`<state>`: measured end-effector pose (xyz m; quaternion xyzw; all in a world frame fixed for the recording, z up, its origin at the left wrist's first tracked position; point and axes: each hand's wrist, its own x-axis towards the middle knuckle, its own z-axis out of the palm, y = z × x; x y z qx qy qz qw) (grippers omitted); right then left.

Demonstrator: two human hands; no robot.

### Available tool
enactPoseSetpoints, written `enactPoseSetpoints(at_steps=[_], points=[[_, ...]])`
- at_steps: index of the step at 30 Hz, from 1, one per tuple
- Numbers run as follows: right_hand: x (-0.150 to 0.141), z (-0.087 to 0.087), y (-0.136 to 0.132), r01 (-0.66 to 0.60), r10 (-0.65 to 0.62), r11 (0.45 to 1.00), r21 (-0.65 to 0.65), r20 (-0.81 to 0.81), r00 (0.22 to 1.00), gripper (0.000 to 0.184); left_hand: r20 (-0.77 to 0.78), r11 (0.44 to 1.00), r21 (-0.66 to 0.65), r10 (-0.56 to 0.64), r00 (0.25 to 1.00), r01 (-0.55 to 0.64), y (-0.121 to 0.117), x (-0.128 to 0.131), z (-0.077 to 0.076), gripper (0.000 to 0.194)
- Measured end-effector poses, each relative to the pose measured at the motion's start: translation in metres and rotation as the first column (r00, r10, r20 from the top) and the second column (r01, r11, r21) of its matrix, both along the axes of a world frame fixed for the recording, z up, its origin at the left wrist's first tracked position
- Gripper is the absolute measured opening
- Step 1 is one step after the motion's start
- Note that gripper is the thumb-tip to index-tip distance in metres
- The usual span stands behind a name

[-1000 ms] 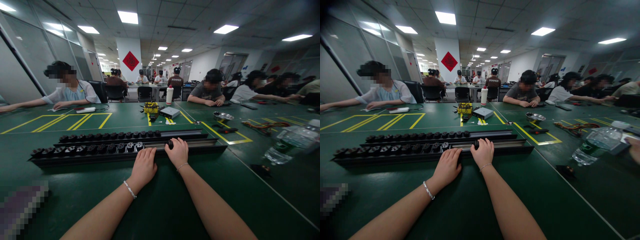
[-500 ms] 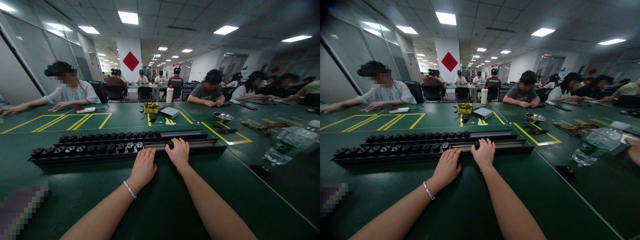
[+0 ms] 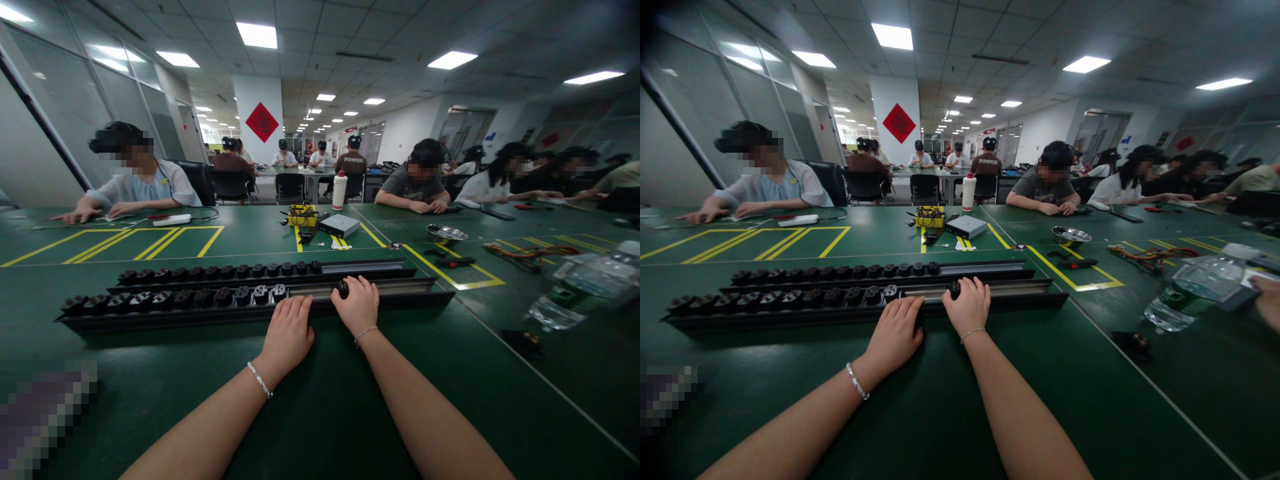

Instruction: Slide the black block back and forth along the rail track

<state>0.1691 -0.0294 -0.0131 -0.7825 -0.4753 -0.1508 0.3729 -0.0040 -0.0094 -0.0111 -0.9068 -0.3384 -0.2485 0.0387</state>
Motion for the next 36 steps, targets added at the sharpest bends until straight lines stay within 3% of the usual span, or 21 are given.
enactPoseSetpoints(at_steps=[36], points=[[0.0037,0.001,-0.0005,0.051,-0.053,0.996,-0.072,-0.017,0.998,0.041,-0.01,1.0,-0.001,0.01,1.0,-0.01,-0.0008,0.0004,0.002,0.054]])
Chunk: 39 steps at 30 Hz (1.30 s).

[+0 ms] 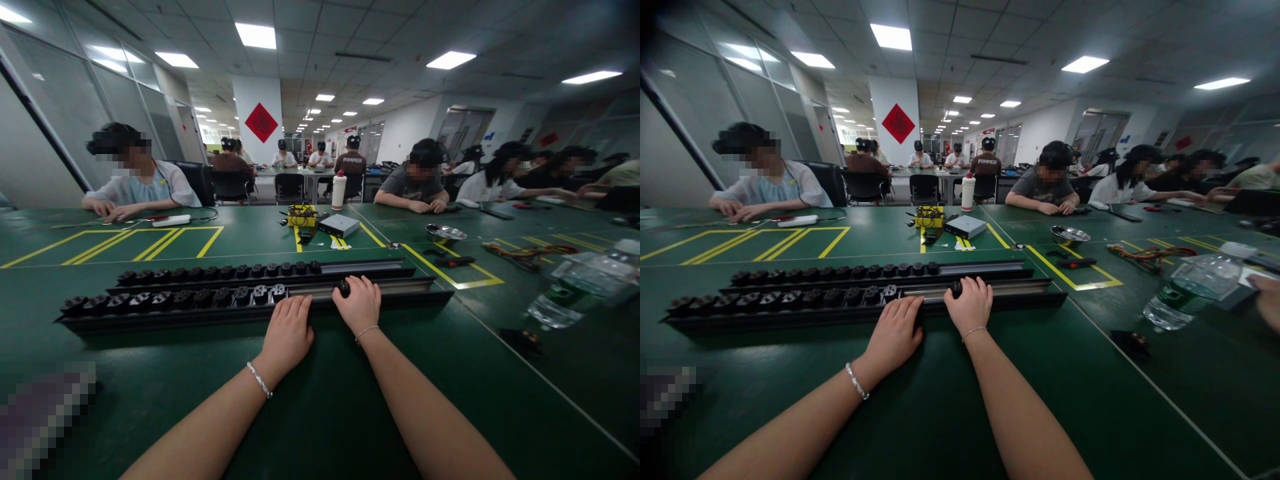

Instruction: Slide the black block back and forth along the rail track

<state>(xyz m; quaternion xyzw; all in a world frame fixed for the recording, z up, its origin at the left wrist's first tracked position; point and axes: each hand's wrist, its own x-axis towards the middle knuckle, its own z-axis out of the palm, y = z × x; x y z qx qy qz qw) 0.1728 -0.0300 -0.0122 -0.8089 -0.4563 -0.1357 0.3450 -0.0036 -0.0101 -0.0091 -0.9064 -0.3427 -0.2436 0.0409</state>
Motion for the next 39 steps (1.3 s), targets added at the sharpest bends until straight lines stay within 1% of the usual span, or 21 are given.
enactPoseSetpoints(at_steps=[7,13,20,29,34,39], points=[[-0.0006,0.0011,0.0,0.006,-0.006,1.0,-0.009,0.0,1.0,0.04,0.01,1.0,0.015,-0.004,1.0,0.004,0.0012,-0.0003,-0.0017,0.054],[-0.0007,0.0011,0.0006,0.01,-0.01,1.0,-0.007,-0.005,1.0,0.041,-0.002,1.0,0.001,0.002,1.0,-0.002,0.0002,-0.0003,-0.0002,0.054],[-0.0002,0.0005,0.0016,0.014,-0.014,1.0,0.001,-0.012,1.0,0.039,0.015,1.0,0.026,-0.005,1.0,0.005,0.0009,-0.0001,-0.0018,0.055],[0.001,0.0008,0.0017,0.008,-0.008,1.0,0.009,-0.024,1.0,0.036,0.011,1.0,0.01,-0.005,1.0,0.005,0.0011,-0.0002,-0.0015,0.054],[0.0012,0.0023,0.0007,0.011,-0.012,1.0,-0.017,-0.024,1.0,0.037,0.011,1.0,0.004,-0.011,1.0,0.011,0.0006,-0.0005,-0.0001,0.055],[0.0025,0.0019,-0.0001,0.035,-0.035,0.999,-0.012,-0.014,0.999,0.042,0.007,1.0,0.01,-0.007,1.0,0.007,0.0004,-0.0004,0.0005,0.055]])
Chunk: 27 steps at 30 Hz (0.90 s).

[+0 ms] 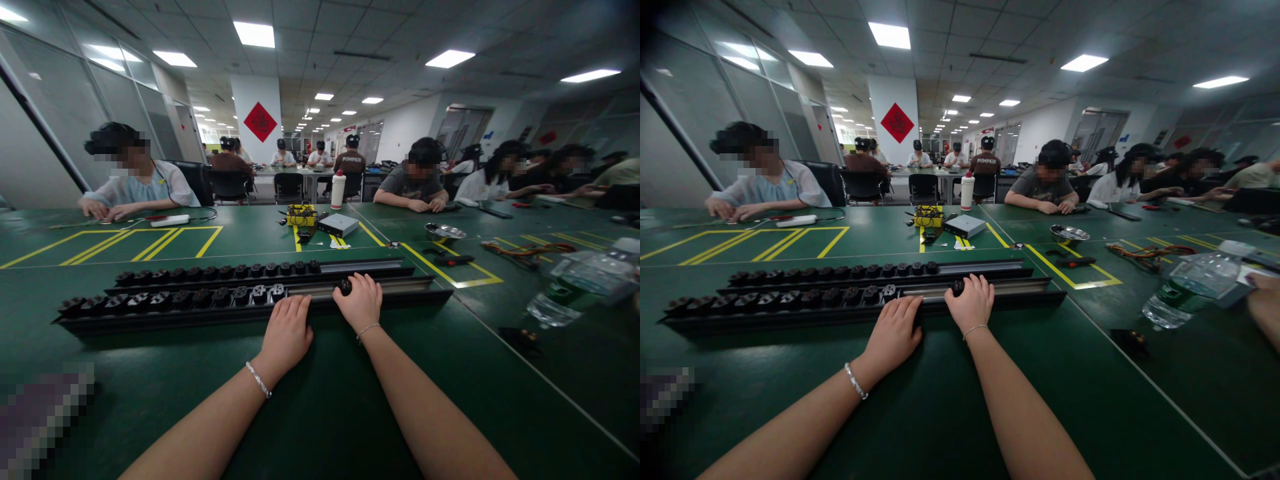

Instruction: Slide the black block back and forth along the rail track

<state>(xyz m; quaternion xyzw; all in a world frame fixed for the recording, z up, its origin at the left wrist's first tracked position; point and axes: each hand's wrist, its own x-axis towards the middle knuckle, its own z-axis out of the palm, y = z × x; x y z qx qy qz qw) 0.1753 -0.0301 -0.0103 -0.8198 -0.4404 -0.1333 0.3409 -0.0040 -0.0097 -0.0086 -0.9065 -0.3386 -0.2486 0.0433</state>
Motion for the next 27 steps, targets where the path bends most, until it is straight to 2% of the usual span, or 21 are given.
enactPoseSetpoints(at_steps=[22,27], points=[[0.0037,0.0017,-0.0002,-0.014,0.014,1.0,0.001,-0.016,1.0,0.037,0.005,1.0,-0.006,-0.001,1.0,0.001,-0.0003,0.0002,-0.0002,0.054],[0.0062,0.0023,-0.0015,-0.009,0.009,0.999,-0.033,-0.02,1.0,0.038,0.004,1.0,-0.008,0.0,1.0,0.0,-0.0001,0.0003,-0.0006,0.054]])
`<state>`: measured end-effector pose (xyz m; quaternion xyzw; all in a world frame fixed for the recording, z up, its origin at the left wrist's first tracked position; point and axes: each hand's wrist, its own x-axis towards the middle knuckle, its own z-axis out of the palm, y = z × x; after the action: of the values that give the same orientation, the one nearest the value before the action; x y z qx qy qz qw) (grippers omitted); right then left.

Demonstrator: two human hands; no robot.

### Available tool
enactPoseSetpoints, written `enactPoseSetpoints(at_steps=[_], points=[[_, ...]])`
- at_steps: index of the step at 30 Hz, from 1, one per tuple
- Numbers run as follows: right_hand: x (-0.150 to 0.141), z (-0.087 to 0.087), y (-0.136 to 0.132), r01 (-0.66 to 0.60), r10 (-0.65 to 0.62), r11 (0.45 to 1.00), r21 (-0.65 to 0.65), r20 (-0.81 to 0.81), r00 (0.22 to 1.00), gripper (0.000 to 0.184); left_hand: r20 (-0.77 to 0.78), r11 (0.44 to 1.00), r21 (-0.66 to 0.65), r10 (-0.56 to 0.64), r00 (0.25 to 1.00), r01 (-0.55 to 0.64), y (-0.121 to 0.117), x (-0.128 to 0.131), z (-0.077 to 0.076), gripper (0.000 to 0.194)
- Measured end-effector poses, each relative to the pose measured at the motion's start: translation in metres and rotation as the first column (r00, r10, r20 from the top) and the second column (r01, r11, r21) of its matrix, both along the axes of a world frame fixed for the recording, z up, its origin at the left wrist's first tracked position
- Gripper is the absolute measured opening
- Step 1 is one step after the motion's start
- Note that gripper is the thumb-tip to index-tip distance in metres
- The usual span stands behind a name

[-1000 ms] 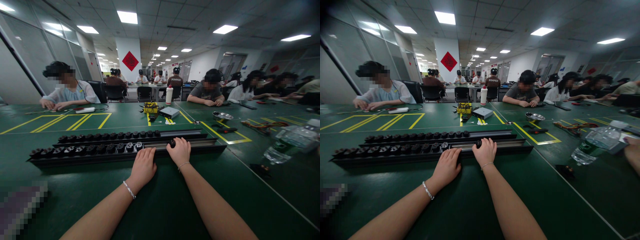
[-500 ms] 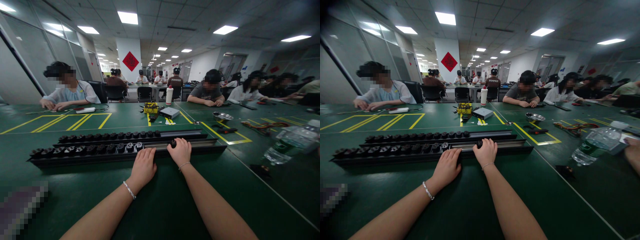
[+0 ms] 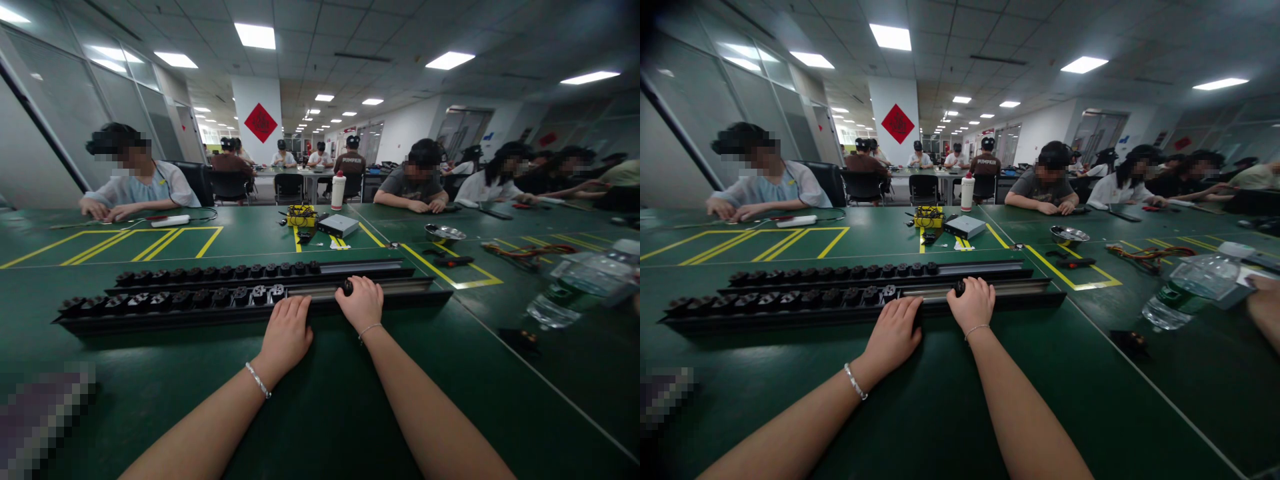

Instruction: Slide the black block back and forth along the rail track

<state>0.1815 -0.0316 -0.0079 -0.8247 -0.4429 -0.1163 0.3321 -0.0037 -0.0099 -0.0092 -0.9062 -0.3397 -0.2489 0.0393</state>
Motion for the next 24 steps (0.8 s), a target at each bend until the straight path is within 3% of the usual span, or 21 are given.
enactPoseSetpoints(at_steps=[7,24], points=[[0.0089,0.0015,-0.0058,0.003,-0.004,0.996,-0.093,-0.01,1.0,0.043,-0.004,1.0,0.011,0.004,1.0,-0.004,-0.0003,-0.0004,0.0,0.054],[0.009,-0.0028,-0.0057,0.002,-0.002,1.0,-0.032,0.001,1.0,0.042,-0.001,0.999,0.039,0.007,1.0,-0.007,0.0017,-0.0001,-0.0021,0.053]])
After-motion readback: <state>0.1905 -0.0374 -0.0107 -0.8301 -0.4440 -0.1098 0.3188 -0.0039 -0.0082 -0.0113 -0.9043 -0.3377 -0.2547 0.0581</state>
